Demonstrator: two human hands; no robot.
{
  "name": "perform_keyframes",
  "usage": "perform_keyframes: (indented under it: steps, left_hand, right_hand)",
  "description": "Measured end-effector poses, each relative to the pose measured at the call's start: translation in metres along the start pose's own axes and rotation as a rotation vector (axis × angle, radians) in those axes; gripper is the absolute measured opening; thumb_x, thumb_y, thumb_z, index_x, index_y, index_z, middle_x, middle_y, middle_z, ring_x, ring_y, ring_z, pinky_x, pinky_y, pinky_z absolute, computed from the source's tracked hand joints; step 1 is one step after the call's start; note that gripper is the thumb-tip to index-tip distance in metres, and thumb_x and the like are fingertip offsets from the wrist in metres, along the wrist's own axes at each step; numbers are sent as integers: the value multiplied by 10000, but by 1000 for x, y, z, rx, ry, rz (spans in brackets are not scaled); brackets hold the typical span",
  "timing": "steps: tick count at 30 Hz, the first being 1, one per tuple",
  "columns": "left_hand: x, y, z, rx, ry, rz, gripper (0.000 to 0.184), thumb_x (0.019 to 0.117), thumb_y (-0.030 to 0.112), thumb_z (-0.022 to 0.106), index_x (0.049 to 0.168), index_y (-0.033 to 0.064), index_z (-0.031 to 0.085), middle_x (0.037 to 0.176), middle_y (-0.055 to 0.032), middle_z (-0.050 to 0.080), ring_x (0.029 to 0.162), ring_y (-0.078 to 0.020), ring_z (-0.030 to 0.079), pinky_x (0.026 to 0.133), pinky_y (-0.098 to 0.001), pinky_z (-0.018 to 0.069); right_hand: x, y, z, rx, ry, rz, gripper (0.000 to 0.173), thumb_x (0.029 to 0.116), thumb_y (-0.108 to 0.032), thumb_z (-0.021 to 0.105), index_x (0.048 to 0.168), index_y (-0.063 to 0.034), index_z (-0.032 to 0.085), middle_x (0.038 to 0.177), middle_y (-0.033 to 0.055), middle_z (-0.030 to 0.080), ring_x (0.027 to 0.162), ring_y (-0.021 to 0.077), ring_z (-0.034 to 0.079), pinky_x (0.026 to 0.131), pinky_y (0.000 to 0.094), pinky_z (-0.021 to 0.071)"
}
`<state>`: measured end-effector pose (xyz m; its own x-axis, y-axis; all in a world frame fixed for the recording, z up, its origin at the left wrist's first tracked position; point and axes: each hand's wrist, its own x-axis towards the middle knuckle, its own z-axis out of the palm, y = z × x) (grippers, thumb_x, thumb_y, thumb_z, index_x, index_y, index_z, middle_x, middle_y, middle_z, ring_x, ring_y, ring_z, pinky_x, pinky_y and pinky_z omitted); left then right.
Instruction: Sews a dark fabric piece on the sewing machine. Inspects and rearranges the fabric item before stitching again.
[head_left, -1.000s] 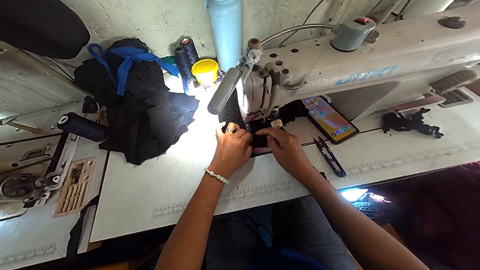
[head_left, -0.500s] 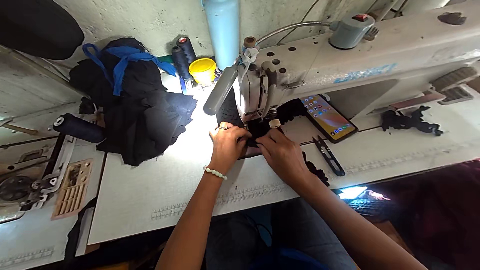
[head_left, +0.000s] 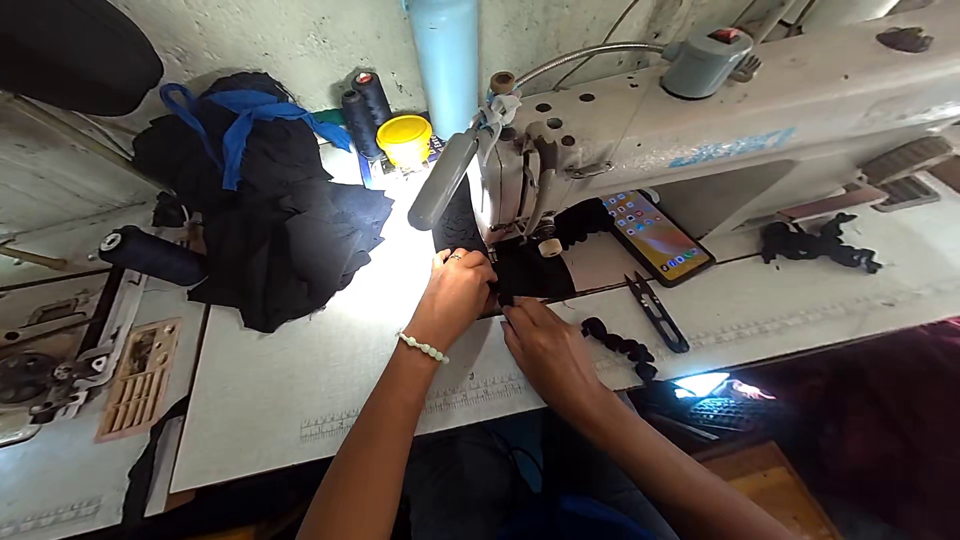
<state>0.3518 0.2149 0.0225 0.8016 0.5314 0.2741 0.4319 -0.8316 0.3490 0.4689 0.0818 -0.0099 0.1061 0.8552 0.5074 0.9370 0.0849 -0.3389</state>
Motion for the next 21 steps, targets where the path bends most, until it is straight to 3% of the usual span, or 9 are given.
perform_keyframes:
  steps: [4, 7, 11, 14, 17, 21]
  left_hand:
    - [-2, 5, -6, -76, -24, -80, 226, 936, 177, 616, 888, 39, 789, 1063, -98, 749, 1091, -296, 682, 1017, -613, 435]
    - [-1, 8, 3, -57, 65, -143, 354, 952, 369, 689, 817, 57, 788, 998, -82, 763, 1041, -270, 701, 1050, -580, 422]
    - [-1, 12, 12, 10, 108, -184, 166, 890, 220, 761, 837, 63, 768, 989, -78, 751, 1026, -277, 695, 1050, -609, 399]
    - [-6, 13, 18, 35, 208, -143, 71, 837, 143, 793, 877, 94, 762, 980, -67, 727, 997, -284, 677, 942, -610, 427]
    - [-12, 13, 24, 113, 290, -68, 37, 840, 162, 791, 819, 139, 772, 958, -32, 710, 1009, -274, 640, 929, -590, 384]
    - [-26, 17, 26, 209, 286, -12, 141, 915, 264, 721, 864, 171, 814, 959, -2, 722, 1028, -270, 640, 976, -614, 356]
  right_hand:
    - [-7, -5, -1, -34, 9, -8, 121, 924, -63, 641, 912, 19, 730, 826, 163, 660, 687, 286, 688, 521, 336, 547]
    - [-10, -6, -3, -20, 26, -16, 137, 924, -64, 638, 920, 28, 739, 782, 151, 642, 663, 277, 676, 518, 327, 542]
    - [-11, -7, -3, 12, 23, -6, 165, 921, -80, 639, 939, 36, 754, 764, 149, 646, 634, 267, 675, 521, 330, 549]
    - [-9, -7, -5, 64, 15, 8, 173, 911, -90, 643, 925, 37, 760, 739, 137, 646, 611, 252, 670, 531, 322, 556]
    - [-9, -8, -7, 108, 1, 30, 176, 915, -95, 638, 909, 33, 759, 727, 135, 647, 609, 246, 672, 543, 324, 562]
    - [-8, -9, -8, 126, 5, 43, 178, 910, -92, 638, 913, 33, 765, 726, 134, 656, 605, 242, 676, 546, 323, 565]
